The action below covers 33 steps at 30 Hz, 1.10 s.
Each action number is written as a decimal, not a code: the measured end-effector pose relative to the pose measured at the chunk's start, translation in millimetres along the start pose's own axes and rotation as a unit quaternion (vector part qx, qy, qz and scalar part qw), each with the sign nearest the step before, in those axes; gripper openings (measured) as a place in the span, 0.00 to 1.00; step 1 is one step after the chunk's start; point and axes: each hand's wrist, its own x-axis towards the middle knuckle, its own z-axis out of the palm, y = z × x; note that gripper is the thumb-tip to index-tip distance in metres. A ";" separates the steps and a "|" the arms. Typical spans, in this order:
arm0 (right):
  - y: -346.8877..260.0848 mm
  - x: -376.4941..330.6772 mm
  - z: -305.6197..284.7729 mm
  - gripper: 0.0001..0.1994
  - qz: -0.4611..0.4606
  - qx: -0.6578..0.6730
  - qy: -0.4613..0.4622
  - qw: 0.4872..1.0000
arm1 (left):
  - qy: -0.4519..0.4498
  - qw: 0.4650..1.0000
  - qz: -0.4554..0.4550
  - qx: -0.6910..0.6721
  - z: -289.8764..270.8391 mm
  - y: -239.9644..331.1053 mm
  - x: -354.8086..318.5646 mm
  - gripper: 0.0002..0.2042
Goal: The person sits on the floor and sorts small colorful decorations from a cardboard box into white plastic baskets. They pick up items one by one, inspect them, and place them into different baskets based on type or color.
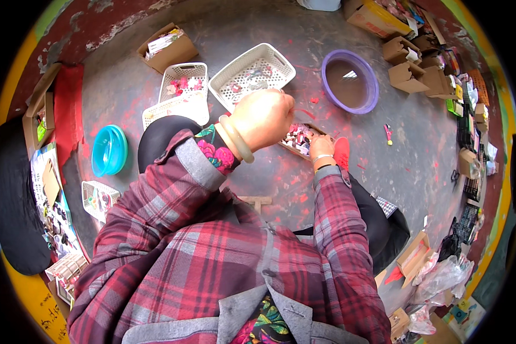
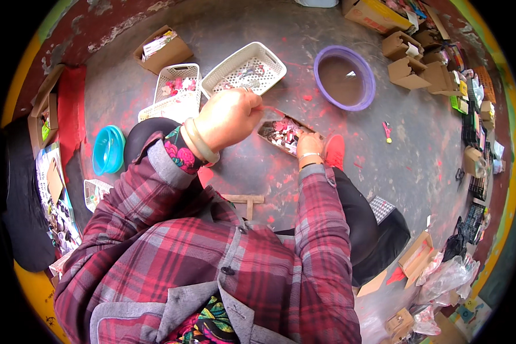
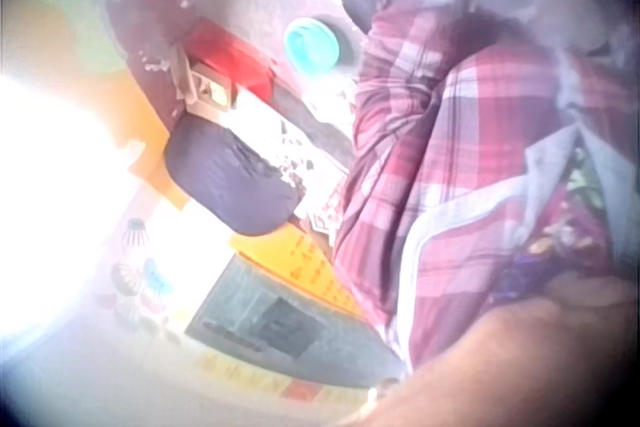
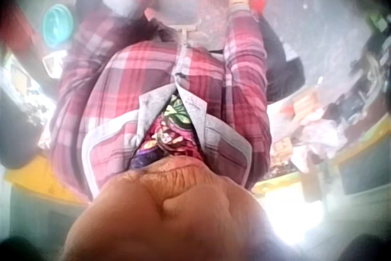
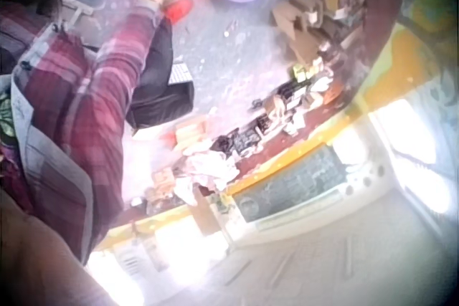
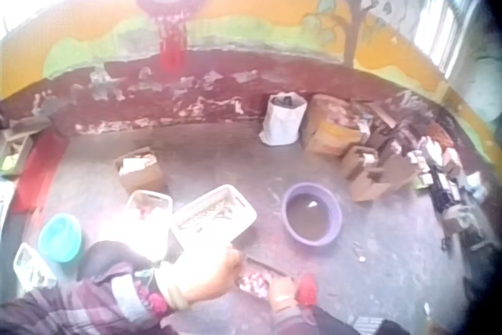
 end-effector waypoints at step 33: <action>-115.2 61.3 -130.6 0.15 0.044 0.703 -0.136 0.696 | -0.344 0.930 0.105 0.076 -12.6 -4.3 -58.6 0.06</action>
